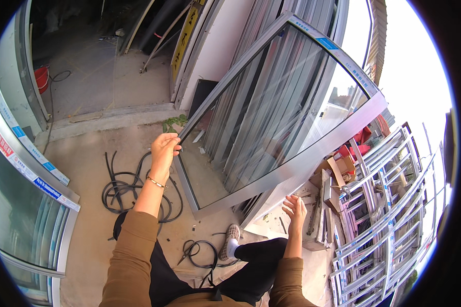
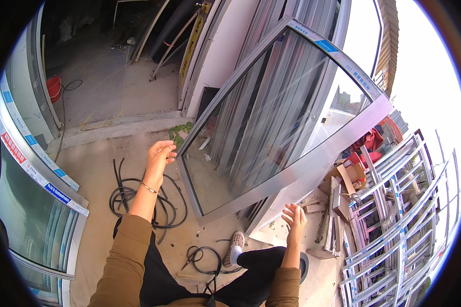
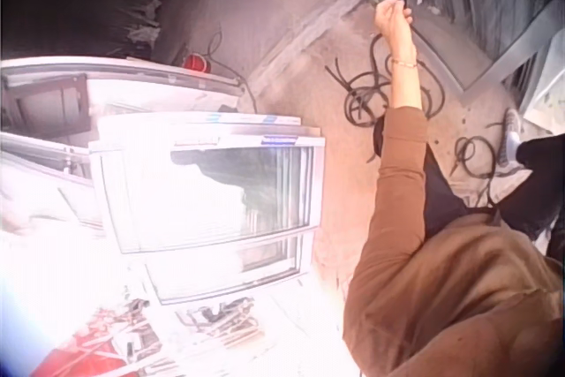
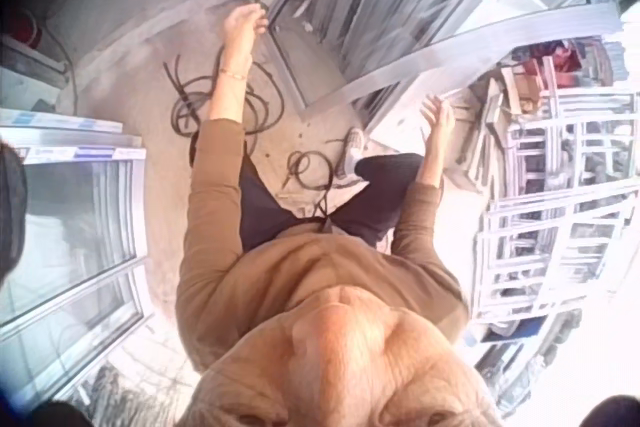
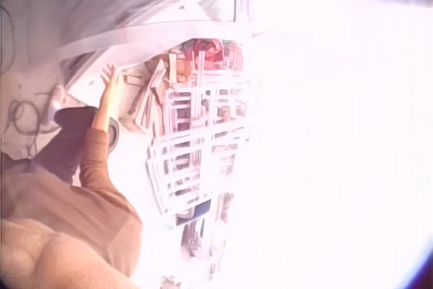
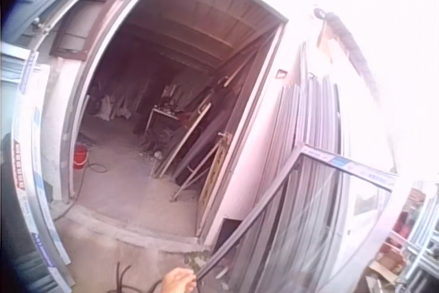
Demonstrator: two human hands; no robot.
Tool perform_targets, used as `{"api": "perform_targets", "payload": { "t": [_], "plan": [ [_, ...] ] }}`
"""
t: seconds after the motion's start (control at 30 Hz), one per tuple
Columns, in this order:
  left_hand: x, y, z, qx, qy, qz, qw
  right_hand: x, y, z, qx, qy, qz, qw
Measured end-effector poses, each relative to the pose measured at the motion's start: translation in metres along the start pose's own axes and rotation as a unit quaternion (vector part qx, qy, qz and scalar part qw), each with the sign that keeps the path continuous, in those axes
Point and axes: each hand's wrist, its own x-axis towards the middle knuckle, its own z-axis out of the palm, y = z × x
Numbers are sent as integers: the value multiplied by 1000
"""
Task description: The person assembles a window frame by inserting a long aluminum profile into the frame's channel, then secures a coiled black rubber seal with a green zip tie. The person then walks to a workbench, places the seal and a bucket on the table, and returns to the frame to prepare a caulking gun.
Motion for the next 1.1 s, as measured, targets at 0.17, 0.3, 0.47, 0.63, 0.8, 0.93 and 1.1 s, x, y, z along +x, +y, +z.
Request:
{"api": "perform_targets", "payload": {
  "t": [0.17, 0.3, 0.47, 0.63, 0.8, 0.93, 1.1],
  "plan": [
    [-6, 4, -2, 1, 5, 4, 1000, -2, 44, -29, 0, 111, 45, 993],
    [-14, 5, -6, 10, -3, 2, 1000, 2, 65, -40, 43, 96, 63, 992],
    [-20, 7, -14, 38, -10, -7, 999, 2, 66, -46, 98, 80, 148, 981],
    [-16, 7, -19, 24, -1, -1, 1000, 5, 70, -45, 118, 80, 154, 978],
    [-13, 8, -19, 21, -11, 0, 1000, 9, 71, -40, 137, 52, 145, 979],
    [-14, 8, -16, 24, -7, -4, 1000, 10, 71, -34, 130, 36, 155, 979],
    [-14, 8, -15, 37, -10, -6, 999, 10, 72, -31, 120, -11, 162, 979]
  ]
}}
